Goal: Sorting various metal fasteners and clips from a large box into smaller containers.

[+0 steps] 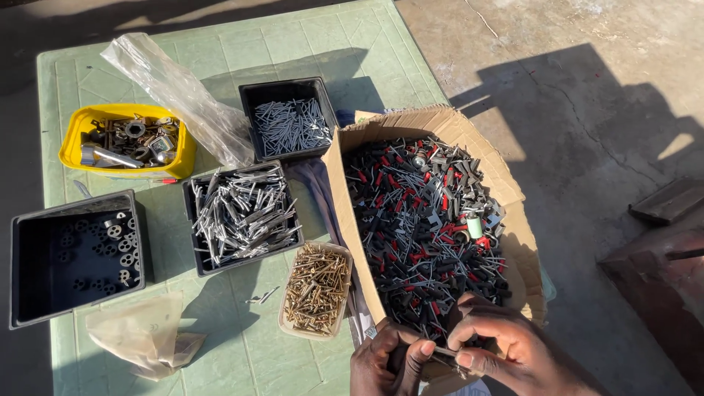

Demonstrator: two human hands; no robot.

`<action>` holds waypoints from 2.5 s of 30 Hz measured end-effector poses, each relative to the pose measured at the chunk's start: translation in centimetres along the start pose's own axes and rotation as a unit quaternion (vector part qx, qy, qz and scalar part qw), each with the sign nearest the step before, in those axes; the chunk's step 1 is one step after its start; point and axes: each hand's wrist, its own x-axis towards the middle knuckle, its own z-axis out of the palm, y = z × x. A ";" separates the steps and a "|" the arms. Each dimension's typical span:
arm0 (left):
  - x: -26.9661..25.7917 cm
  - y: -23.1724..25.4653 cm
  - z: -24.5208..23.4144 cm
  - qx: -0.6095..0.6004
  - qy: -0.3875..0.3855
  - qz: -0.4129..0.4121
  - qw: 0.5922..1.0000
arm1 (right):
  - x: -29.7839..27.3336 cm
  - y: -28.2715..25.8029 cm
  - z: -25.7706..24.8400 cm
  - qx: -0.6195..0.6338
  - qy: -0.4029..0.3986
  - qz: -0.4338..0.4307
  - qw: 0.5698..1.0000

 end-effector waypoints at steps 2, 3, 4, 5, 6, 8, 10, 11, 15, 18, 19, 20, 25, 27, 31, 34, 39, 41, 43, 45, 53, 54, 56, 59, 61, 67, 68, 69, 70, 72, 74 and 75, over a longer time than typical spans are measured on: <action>-0.1 -0.5 -0.2 0.015 -0.005 -0.010 1.000 | 0.2 1.9 -0.7 0.022 -0.021 -0.005 1.000; -0.2 -0.9 -0.4 0.052 -0.023 0.045 0.997 | 0.3 3.9 -1.0 0.006 0.022 0.103 0.994; -0.1 -1.2 -0.6 0.086 -0.041 0.102 0.990 | 0.2 5.9 -1.5 -0.012 0.066 0.211 0.975; -0.3 -1.1 -0.5 0.084 -0.042 0.102 0.990 | 1.5 5.6 -1.8 -0.014 0.067 0.212 0.975; -0.4 -0.9 -0.4 0.104 -0.061 0.083 0.989 | 3.0 5.3 -2.0 -0.111 0.017 0.130 0.985; -0.7 -0.6 -0.3 0.125 -0.079 0.065 0.987 | 4.4 6.8 -2.1 -0.206 -0.032 0.045 0.977; -0.8 -0.4 -0.1 0.148 -0.079 0.071 0.983 | 4.5 10.4 -2.0 -0.286 -0.177 0.061 0.940; -0.9 -0.5 -0.2 0.148 -0.077 0.072 0.983 | 5.4 10.8 -2.1 -0.286 -0.178 0.058 0.940; -0.8 -0.5 -0.6 0.144 -0.091 0.020 0.985 | 6.9 9.9 -3.1 -0.455 -0.203 0.013 0.867; -0.6 -0.3 -1.1 0.128 -0.079 0.044 0.988 | 6.4 8.9 -3.3 -0.507 -0.194 -0.011 0.840; -0.5 -0.2 -1.1 0.124 -0.072 0.061 0.988 | 6.1 8.8 -3.5 -0.516 -0.172 -0.029 0.838; -0.5 -0.5 -1.0 0.123 -0.075 0.061 0.988 | 6.1 8.4 -3.4 -0.517 -0.171 -0.026 0.838; -0.7 -0.9 -0.7 0.143 -0.083 0.052 0.985 | 6.5 6.6 -2.4 -0.457 -0.159 0.009 0.875; -1.0 -0.8 -0.7 0.145 -0.081 0.053 0.985 | 6.6 7.6 -2.2 -0.446 -0.177 0.002 0.877; -0.7 -0.8 -0.8 0.125 -0.051 0.119 0.984 | 6.7 8.7 -1.7 -0.411 -0.175 0.056 0.893; -0.5 -0.6 -1.0 0.121 -0.070 0.092 0.986 | 6.9 10.3 -1.5 -0.426 -0.173 0.057 0.886; -0.5 -0.8 -0.9 0.141 -0.078 0.105 0.981 | 6.5 14.1 -1.2 -0.448 -0.175 0.043 0.875; -0.7 -0.7 -1.1 0.133 -0.079 0.120 0.981 | 6.4 14.8 -1.0 -0.442 -0.187 0.061 0.875; -0.6 -0.6 -1.1 0.125 -0.068 0.118 0.983 | 6.7 14.2 -1.2 -0.467 -0.178 0.074 0.863; -0.6 -0.1 -1.3 0.120 -0.070 0.100 0.985 | 6.9 12.2 -0.9 -0.472 -0.183 0.093 0.858; -0.6 -1.1 -1.0 0.124 -0.063 0.139 0.981 | 7.2 14.1 0.8 -0.480 -0.198 0.218 0.827; -0.6 -1.1 -1.1 0.118 -0.068 0.131 0.982 | 7.8 12.7 1.1 -0.476 -0.199 0.247 0.820; -0.5 -0.8 -1.2 0.112 -0.074 0.124 0.983 | 8.3 11.8 1.3 -0.473 -0.200 0.278 0.812; -0.4 -0.2 -1.3 0.101 -0.071 0.131 0.984 | 9.3 18.3 1.2 -0.453 -0.225 0.291 0.812; -0.7 -0.5 -1.3 0.126 -0.079 0.111 0.983 | 11.8 28.7 2.5 -0.489 -0.409 0.466 0.613; -0.7 -1.2 -1.3 0.130 -0.066 0.137 0.980 | 8.7 12.0 1.2 -0.443 -0.207 0.286 0.824; -0.8 -1.3 -1.2 0.129 -0.068 0.140 0.979 | 8.6 11.5 0.9 -0.444 -0.205 0.287 0.824; -0.9 -1.3 -1.2 0.129 -0.070 0.122 0.982 | 8.6 11.1 0.6 -0.394 -0.194 0.285 0.852; -1.1 -1.3 -1.2 0.130 -0.068 0.102 0.984 | 8.7 10.6 0.5 -0.344 -0.188 0.279 0.877; -1.0 -2.2 -1.2 0.141 -0.067 0.106 0.982 | 8.0 10.4 -0.6 -0.287 -0.147 0.291 0.901; -1.1 -2.3 -1.3 0.152 -0.070 0.107 0.980 | 7.4 9.7 -1.3 -0.226 -0.103 0.306 0.919; -1.0 -1.9 -1.4 0.147 -0.072 0.101 0.981 | 7.1 9.1 -1.5 -0.229 -0.109 0.311 0.916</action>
